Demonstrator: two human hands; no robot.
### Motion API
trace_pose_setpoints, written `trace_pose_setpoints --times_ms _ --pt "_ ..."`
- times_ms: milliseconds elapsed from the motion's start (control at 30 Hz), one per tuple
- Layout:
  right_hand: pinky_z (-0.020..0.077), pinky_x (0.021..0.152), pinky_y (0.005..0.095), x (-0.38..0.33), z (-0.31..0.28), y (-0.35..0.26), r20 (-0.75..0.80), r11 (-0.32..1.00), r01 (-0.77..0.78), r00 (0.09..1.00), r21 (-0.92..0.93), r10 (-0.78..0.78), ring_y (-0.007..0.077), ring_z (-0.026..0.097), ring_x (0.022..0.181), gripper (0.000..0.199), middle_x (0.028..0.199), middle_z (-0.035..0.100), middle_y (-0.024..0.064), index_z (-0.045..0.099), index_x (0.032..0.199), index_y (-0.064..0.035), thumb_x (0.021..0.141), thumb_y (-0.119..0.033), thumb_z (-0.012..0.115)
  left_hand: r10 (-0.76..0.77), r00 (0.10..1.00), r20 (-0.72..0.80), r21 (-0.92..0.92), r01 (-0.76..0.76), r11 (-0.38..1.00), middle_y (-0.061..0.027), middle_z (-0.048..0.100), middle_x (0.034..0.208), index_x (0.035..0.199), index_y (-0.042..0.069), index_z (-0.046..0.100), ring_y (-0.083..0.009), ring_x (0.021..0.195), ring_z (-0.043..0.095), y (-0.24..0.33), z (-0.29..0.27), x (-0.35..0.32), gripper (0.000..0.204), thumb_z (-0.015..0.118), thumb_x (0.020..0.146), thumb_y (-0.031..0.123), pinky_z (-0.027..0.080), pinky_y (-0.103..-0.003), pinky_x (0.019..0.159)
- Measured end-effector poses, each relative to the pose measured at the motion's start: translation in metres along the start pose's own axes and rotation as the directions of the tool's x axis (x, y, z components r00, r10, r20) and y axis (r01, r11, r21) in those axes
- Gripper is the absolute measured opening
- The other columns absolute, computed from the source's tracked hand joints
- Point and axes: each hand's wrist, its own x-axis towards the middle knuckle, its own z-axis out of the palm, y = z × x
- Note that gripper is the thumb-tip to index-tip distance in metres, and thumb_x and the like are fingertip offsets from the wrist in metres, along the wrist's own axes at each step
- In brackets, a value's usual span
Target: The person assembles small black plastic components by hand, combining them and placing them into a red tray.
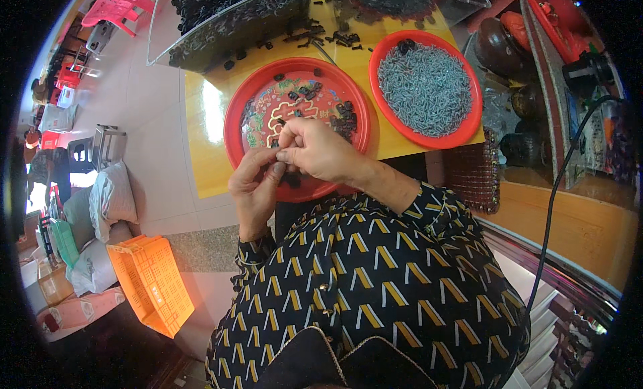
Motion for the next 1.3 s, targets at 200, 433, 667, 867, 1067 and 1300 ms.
trace_pose_setpoints --times_ms 200,433,667,867,1067,1300 --pt "0.0434 0.048 0.0177 0.001 -0.009 -0.003 0.055 0.995 -0.093 0.994 0.039 0.091 0.0066 0.053 0.058 0.010 0.068 0.055 0.0019 0.050 0.085 -0.0020 0.084 -0.011 0.054 0.044 0.998 0.039 -0.087 -0.040 0.995 -0.0043 0.055 0.075 0.080 -0.002 0.060 -0.0094 0.065 0.048 -0.007 -0.008 -0.001 0.008 0.061 0.073 -0.003 0.038 -0.021 0.058" --pt "0.0447 0.063 0.0320 0.037 -0.042 0.012 -0.009 0.444 0.276 0.841 -0.853 -0.540 0.0249 0.056 0.071 0.014 0.075 0.057 0.0100 0.060 0.086 -0.0029 0.074 -0.002 0.053 -0.146 0.989 -0.026 -0.287 0.132 0.949 -0.0035 0.053 0.075 0.080 -0.003 0.059 -0.0090 0.065 0.048 0.001 -0.009 -0.004 0.005 0.060 0.075 -0.002 0.038 -0.020 0.058" --pt "0.0443 0.068 0.0382 0.037 -0.027 0.013 0.130 0.174 0.230 0.883 -0.958 -0.451 0.0307 0.051 0.083 0.015 0.082 0.050 0.0124 0.057 0.083 -0.0038 0.071 -0.003 0.050 -0.273 0.960 -0.067 -0.418 0.221 0.881 -0.0031 0.053 0.078 0.081 -0.004 0.059 -0.0077 0.066 0.048 -0.004 -0.010 -0.007 0.006 0.059 0.076 -0.003 0.039 -0.019 0.060" --pt "0.0447 0.066 0.0394 0.034 -0.028 0.014 0.040 0.166 0.131 0.885 -0.977 -0.463 0.0327 0.051 0.082 0.010 0.081 0.049 0.0144 0.051 0.081 -0.0011 0.071 -0.003 0.052 -0.334 0.940 -0.061 -0.537 0.252 0.805 -0.0030 0.055 0.077 0.084 -0.004 0.060 -0.0082 0.065 0.048 -0.007 -0.004 -0.002 0.009 0.060 0.075 -0.004 0.039 -0.020 0.059" --pt "0.0452 0.056 0.0250 0.013 -0.029 -0.006 -0.168 0.821 0.143 0.946 -0.553 -0.278 0.0143 0.054 0.064 0.008 0.069 0.052 0.0034 0.052 0.083 -0.0016 0.079 -0.007 0.056 -0.381 0.924 0.033 -0.678 0.301 0.671 -0.0036 0.056 0.073 0.088 -0.003 0.060 -0.0093 0.062 0.049 -0.001 0.012 0.001 0.012 0.059 0.077 -0.001 0.039 -0.020 0.057" --pt "0.0462 0.053 0.0173 -0.024 -0.034 -0.009 -0.100 0.974 -0.022 0.994 0.227 0.046 0.0069 0.055 0.060 0.017 0.071 0.057 0.0034 0.056 0.098 0.0013 0.082 -0.006 0.056 -0.445 0.872 0.204 -0.825 0.398 0.401 -0.0059 0.057 0.072 0.089 -0.001 0.058 -0.0126 0.062 0.051 0.001 0.026 0.007 0.011 0.057 0.079 0.003 0.042 -0.024 0.058"
